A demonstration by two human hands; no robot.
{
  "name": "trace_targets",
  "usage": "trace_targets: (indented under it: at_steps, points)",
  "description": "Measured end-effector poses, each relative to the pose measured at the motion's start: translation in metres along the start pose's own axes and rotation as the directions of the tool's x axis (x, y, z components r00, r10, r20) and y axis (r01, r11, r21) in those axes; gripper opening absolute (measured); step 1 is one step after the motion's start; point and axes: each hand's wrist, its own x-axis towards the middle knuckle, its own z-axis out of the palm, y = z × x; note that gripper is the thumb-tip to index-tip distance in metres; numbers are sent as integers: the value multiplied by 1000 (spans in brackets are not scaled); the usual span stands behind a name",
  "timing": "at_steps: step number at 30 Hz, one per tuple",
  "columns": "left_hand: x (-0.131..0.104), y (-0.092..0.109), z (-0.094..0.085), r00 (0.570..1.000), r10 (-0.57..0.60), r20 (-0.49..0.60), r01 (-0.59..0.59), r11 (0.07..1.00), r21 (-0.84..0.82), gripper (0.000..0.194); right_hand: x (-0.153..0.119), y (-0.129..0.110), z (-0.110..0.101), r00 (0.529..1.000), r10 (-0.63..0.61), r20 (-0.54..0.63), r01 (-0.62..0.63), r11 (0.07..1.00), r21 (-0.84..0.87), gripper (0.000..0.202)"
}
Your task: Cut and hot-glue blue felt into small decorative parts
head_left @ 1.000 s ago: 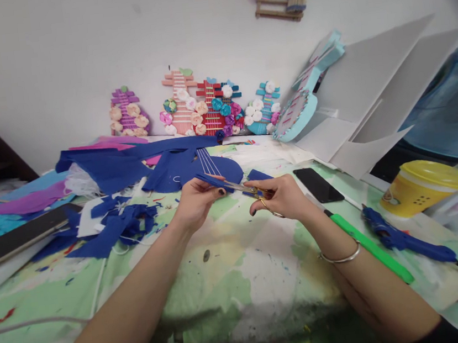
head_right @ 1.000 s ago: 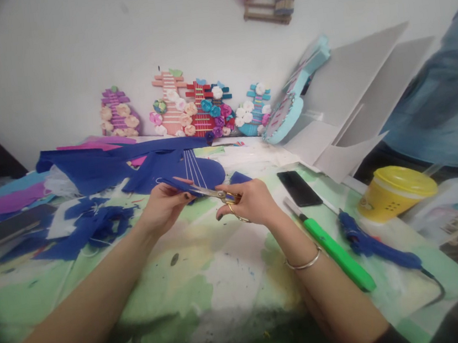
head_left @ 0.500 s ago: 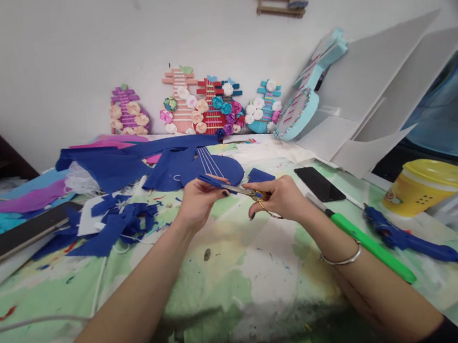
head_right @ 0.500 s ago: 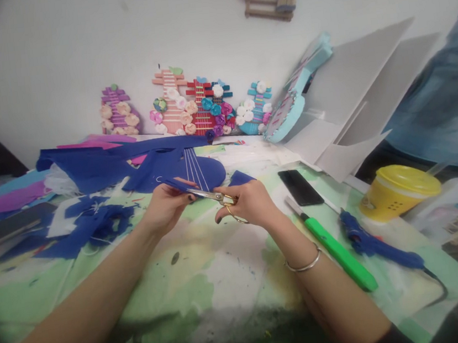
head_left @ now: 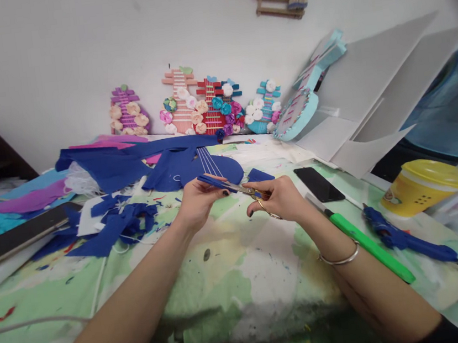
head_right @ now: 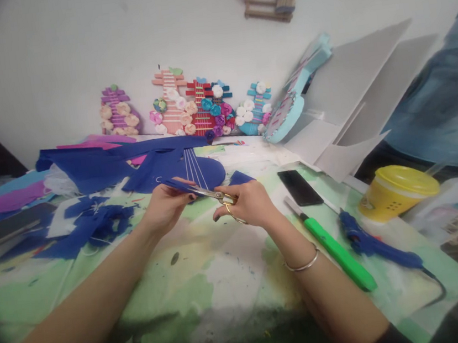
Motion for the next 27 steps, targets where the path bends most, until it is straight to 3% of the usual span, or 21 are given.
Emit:
trace_targets:
  at_steps: [9,27]
  points:
    - [-1,2,1,1000,-6,-14,6,1000,13,27,0,0,2,1000,12,16,-13,999,30,62]
    - [-1,-4,-1,1000,-1,16,-1,996,89,25,2,2,6,997,-73,-38,70,994,-80,57]
